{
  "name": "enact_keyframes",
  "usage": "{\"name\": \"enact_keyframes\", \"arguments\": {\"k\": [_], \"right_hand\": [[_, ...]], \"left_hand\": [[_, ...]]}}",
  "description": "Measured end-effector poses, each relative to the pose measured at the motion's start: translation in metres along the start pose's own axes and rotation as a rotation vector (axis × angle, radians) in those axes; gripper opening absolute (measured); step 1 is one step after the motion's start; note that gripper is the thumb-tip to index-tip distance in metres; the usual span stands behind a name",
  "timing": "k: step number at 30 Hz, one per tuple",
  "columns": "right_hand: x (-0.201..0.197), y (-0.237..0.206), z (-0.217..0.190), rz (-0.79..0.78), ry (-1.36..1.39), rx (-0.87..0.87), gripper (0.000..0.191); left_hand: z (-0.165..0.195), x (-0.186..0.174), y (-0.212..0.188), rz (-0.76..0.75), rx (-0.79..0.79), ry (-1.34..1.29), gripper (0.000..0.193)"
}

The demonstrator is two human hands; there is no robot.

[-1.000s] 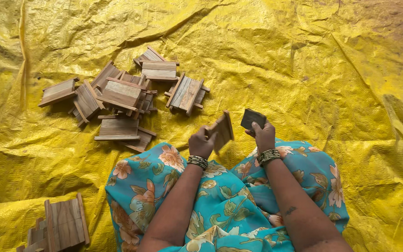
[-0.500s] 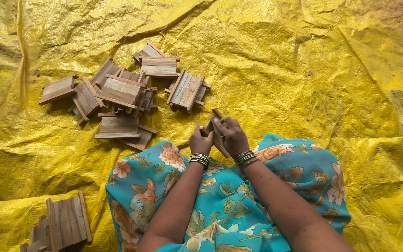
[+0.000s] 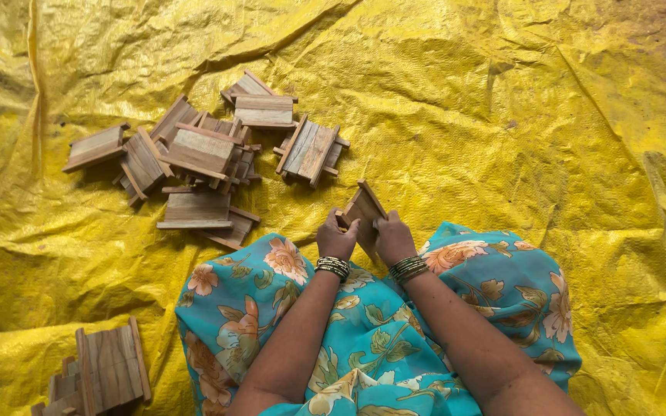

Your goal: The person sits on a yellow tarp and sands small wooden box-shaped parts, rubbing a sanding block over their surfaces by hand. Sanded pieces are placed onto a growing pile of finished wooden parts beside them, and new pieces are picked up one at a time to sand.

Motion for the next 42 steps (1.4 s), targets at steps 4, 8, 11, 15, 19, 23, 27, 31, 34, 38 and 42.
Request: {"name": "enact_keyframes", "arguments": {"k": [4,8,11,15,19,23,27,31,34,38,42], "right_hand": [[-0.053,0.004,-0.040,0.310,0.161,-0.318,0.038],[-0.055,0.000,-0.051,0.348,0.060,-0.412,0.047],[-0.023,-0.002,-0.029,0.231,-0.087,-0.250,0.037],[0.030,-0.003,0.022,-0.165,-0.162,0.114,0.016],[0.009,0.002,0.023,-0.037,-0.074,0.057,0.016],[-0.050,0.005,0.008,0.204,0.339,-0.047,0.020],[-0.074,0.005,-0.033,0.267,0.591,-0.287,0.029],[-0.055,0.003,-0.039,0.229,0.395,-0.305,0.031],[-0.020,0.003,-0.015,0.081,0.121,-0.186,0.030],[0.014,0.004,0.000,-0.092,-0.070,-0.161,0.022],[-0.003,0.009,-0.012,0.001,0.283,-0.192,0.015]], "left_hand": [[0.010,0.008,-0.005,-0.046,0.042,-0.025,0.052],[0.019,0.004,-0.007,-0.061,0.066,-0.077,0.044],[0.026,-0.010,-0.005,0.032,0.134,0.005,0.050],[0.010,-0.005,-0.001,-0.055,0.029,-0.007,0.043],[-0.005,-0.014,0.014,0.005,-0.017,-0.033,0.040],[-0.006,-0.015,0.020,0.029,-0.051,-0.103,0.041],[-0.010,0.000,0.018,-0.101,-0.121,-0.244,0.037],[0.006,-0.008,0.015,-0.104,0.090,-0.290,0.033],[-0.001,-0.004,0.013,-0.160,0.052,-0.203,0.032],[-0.002,-0.003,0.017,-0.182,0.040,-0.085,0.036],[-0.003,-0.005,0.020,-0.206,0.003,-0.229,0.037]]}}
Point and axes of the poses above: each hand's wrist, its own y-axis towards the middle knuckle, its own x-axis out of the palm, z = x × y, the point moved 9 cm from there along y, towards the middle knuckle, and after that the axes turned 2 degrees about y, right-handed, at the moved point
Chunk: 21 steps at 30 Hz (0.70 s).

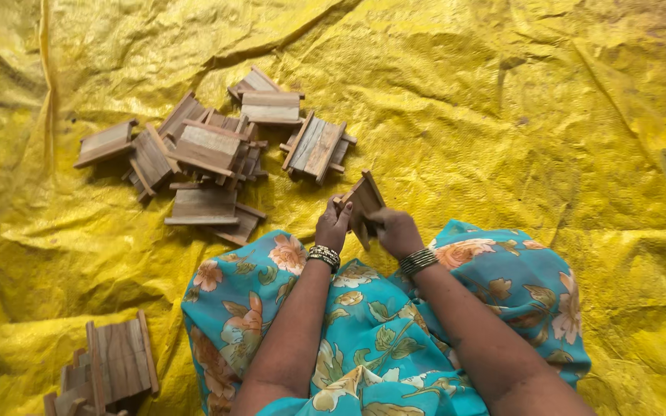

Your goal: The person sits on a yellow tarp and sands small wooden box-shaped parts, rubbing a sanding block over their surfaces by hand. Sanded pieces are placed onto a growing pile of finished wooden parts beside them, and new pieces are picked up one at a time to sand.

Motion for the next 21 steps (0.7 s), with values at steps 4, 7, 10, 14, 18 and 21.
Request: {"name": "enact_keyframes", "arguments": {"k": [4,7,10,14,18,21], "right_hand": [[-0.023,0.010,-0.014,0.113,0.394,-0.072,0.023],[-0.020,0.014,-0.009,0.071,0.358,-0.055,0.029],[-0.001,0.007,0.000,-0.007,0.057,-0.028,0.024],[0.032,-0.008,0.002,-0.144,-0.496,-0.038,0.012],[0.012,-0.004,0.021,-0.114,-0.270,0.122,0.015],[-0.033,-0.003,0.068,0.006,0.081,0.419,0.031]], "left_hand": [[0.008,-0.001,-0.001,-0.035,0.065,0.017,0.050],[0.009,-0.001,-0.001,-0.067,0.054,0.016,0.054],[0.009,-0.004,0.000,-0.047,0.054,0.001,0.055],[0.003,-0.003,0.004,-0.059,0.018,0.064,0.050],[0.013,-0.003,0.007,-0.020,0.146,0.190,0.044],[0.021,0.002,0.004,-0.055,0.229,0.180,0.038]]}}
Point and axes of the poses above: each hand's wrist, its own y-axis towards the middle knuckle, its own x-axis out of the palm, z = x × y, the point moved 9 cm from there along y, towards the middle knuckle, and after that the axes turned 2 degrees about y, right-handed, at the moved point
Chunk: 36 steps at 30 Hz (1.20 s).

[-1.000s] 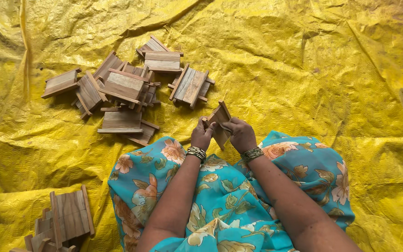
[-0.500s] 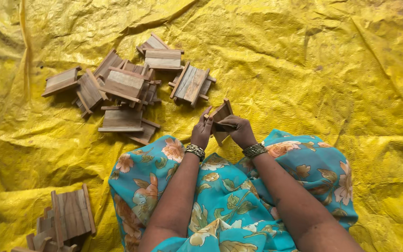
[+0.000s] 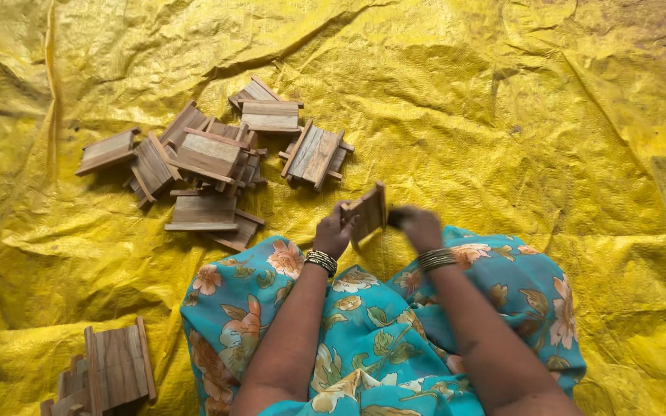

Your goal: The person sits on a yellow tarp and sands small wooden box-shaped parts, rubbing a sanding block over their surfaces by hand. Sanded pieces are placed onto a growing pile of finished wooden parts beside them, and new pieces are picked up one at a time to sand.

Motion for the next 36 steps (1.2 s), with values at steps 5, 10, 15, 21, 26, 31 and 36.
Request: {"name": "enact_keyframes", "arguments": {"k": [5,10,15,21,26,31,36], "right_hand": [[-0.038,0.010,-0.004,0.065,0.477,-0.142,0.070],[0.001,-0.011,-0.042,-0.397,0.673,-0.190,0.067],[-0.009,-0.019,-0.038,-0.210,0.448,0.009,0.054],[-0.039,-0.036,-0.070,0.235,0.094,-0.232,0.050],[-0.004,-0.062,-0.095,0.231,0.136,-0.477,0.040],[-0.006,-0.027,-0.038,0.229,0.399,-0.216,0.031],[-0.002,-0.003,0.025,0.151,1.022,0.219,0.036]], "left_hand": [[0.021,0.000,0.005,-0.108,0.183,-0.420,0.038],[-0.005,-0.011,0.015,-0.058,-0.171,-0.829,0.036],[-0.015,-0.002,0.013,-0.099,-0.329,-0.770,0.058],[0.029,0.016,-0.015,0.203,0.204,-0.183,0.078],[-0.016,0.080,-0.036,-0.191,-0.561,-1.066,0.076],[-0.009,0.058,-0.041,-0.275,-0.722,-1.289,0.050],[-0.012,0.060,-0.047,-0.331,-0.794,-1.200,0.055]]}}
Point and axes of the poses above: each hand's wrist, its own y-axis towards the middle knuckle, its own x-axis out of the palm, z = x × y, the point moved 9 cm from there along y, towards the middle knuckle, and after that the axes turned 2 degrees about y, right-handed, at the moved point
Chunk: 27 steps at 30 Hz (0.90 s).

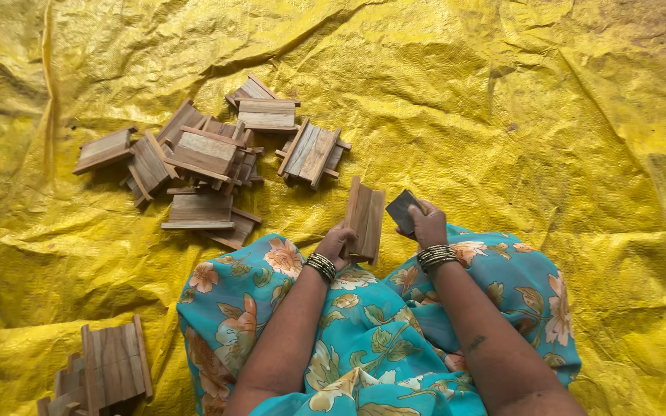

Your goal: The person sits on a yellow tarp and sands small wooden box-shaped parts, rubbing a sanding block over their surfaces by hand. Sanded pieces are placed onto a growing pile of finished wooden parts beside them, and new pieces are picked up one at a time to sand.

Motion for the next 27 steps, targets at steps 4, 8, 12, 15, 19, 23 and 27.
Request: {"name": "enact_keyframes", "arguments": {"k": [4,8,12,15,19,23,27], "right_hand": [[0.024,-0.014,-0.004,-0.056,-0.571,-0.234,0.054],[0.088,-0.070,-0.023,-0.153,-1.000,-0.920,0.043],[0.114,-0.098,0.002,-0.305,-1.107,-0.793,0.052],[0.120,-0.101,0.013,-0.357,-1.174,-0.723,0.058],[0.129,-0.078,0.007,-0.273,-1.467,-0.960,0.057],[0.113,-0.030,-0.005,-0.213,-1.478,-0.800,0.051],[0.115,-0.044,-0.008,-0.232,-1.308,-0.934,0.048]], "left_hand": [[-0.001,-0.018,0.014,0.108,0.014,0.175,0.052],[0.029,-0.022,0.015,0.258,0.293,0.976,0.048],[0.043,-0.026,0.007,0.371,0.445,1.097,0.040],[0.046,-0.028,0.006,0.364,0.457,1.121,0.035],[0.048,-0.030,0.010,0.336,0.421,1.127,0.049],[0.045,-0.034,0.015,0.309,0.374,1.112,0.063],[0.041,-0.038,0.017,0.290,0.364,1.043,0.062]]}}
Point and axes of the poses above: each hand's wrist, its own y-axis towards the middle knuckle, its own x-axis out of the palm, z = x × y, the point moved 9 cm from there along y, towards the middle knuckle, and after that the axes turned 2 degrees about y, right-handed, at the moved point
